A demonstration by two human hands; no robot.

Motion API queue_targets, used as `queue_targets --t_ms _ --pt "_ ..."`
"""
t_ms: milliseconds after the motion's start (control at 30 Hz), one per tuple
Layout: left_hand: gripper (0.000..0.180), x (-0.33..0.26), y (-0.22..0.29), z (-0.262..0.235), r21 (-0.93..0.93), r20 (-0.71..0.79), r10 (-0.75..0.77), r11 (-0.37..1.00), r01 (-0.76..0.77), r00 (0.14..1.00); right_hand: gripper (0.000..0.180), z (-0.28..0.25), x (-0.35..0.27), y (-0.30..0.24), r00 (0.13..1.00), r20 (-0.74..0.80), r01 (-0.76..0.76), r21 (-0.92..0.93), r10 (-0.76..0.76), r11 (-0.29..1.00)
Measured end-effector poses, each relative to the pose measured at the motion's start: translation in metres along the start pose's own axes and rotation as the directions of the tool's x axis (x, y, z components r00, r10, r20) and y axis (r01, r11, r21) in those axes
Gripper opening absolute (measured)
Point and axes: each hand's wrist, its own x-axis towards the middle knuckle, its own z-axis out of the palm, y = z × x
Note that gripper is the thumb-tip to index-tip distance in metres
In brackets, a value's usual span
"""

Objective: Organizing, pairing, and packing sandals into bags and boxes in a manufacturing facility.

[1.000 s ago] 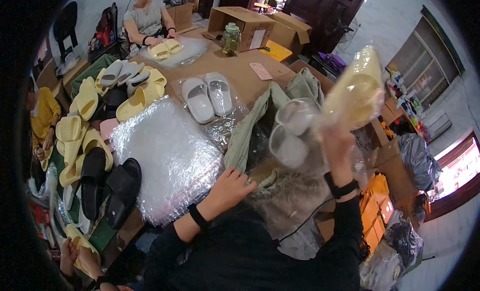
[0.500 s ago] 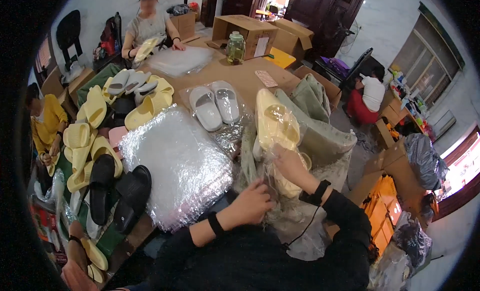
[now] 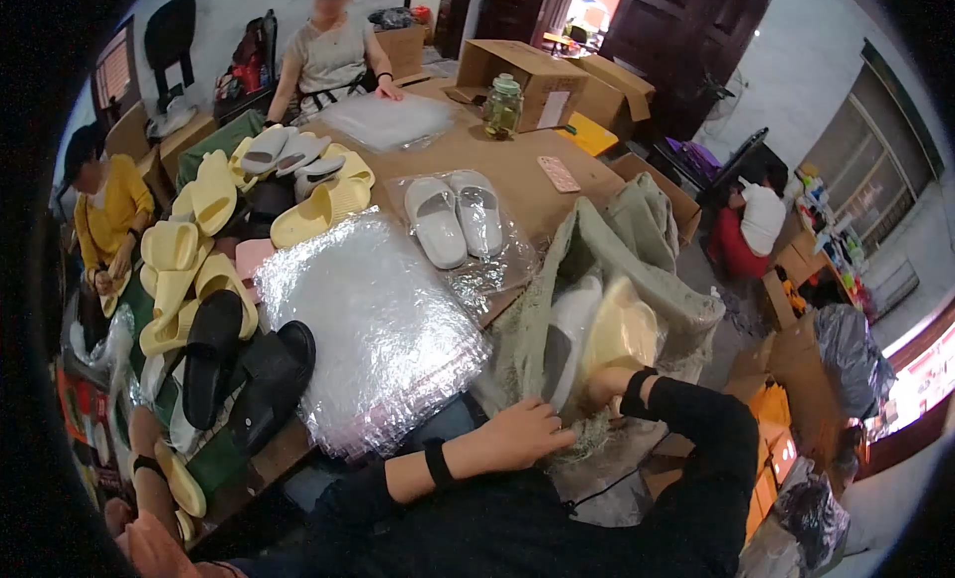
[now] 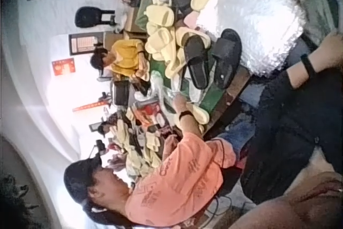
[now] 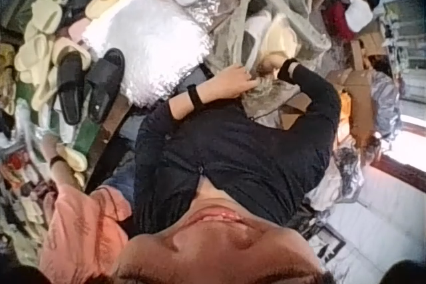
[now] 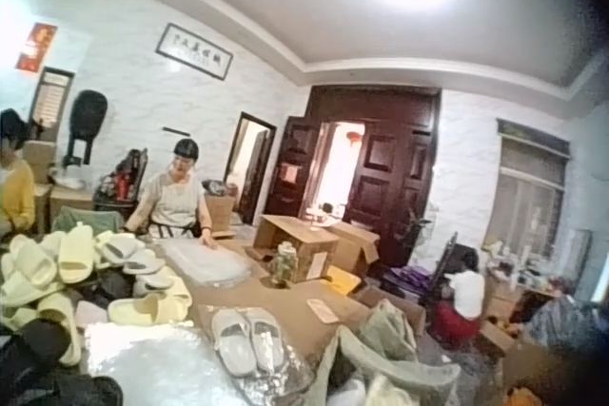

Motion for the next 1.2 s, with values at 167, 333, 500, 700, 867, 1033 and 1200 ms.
queue_targets --t_ms 167,333,500,700,867,1033,1200 --pt "0.044 -0.015 -0.006 0.014 -0.006 -0.007 -0.09 0.996 0.089 0.996 0.036 -0.022 0.033 -0.029 0.97 0.235 0.109 -0.206 -0.059 0.973" --pt "0.049 -0.023 -0.01 0.017 -0.038 0.031 -0.123 0.992 0.124 0.992 0.04 -0.078 -0.015 -0.081 0.875 0.3 0.407 -0.028 -0.381 0.913" --pt "0.046 -0.024 -0.013 0.011 -0.001 0.036 -0.15 0.989 0.151 0.988 0.067 -0.224 -0.053 -0.148 0.946 0.235 -0.139 -0.33 0.224 0.934" --pt "0.039 -0.02 -0.01 0.016 0.019 -0.017 -0.132 0.991 0.132 0.991 0.049 -0.175 -0.047 -0.125 0.959 0.05 -0.215 -0.509 0.277 0.834" --pt "0.038 -0.033 -0.016 0.032 0.026 -0.036 -0.202 0.979 0.203 0.979 0.036 -0.26 -0.003 -0.125 0.978 -0.207 -0.054 -0.229 0.006 0.972" --pt "0.037 -0.036 -0.016 0.022 -0.024 0.108 -0.234 0.971 0.238 0.966 0.074 -0.319 0.049 -0.198 0.756 -0.593 0.192 -0.202 -0.276 0.96" --pt "0.034 -0.054 -0.013 0.055 0.081 -0.052 -0.258 0.962 0.262 0.965 0.111 -0.312 0.098 -0.252 0.725 -0.544 -0.298 0.305 0.422 0.905"
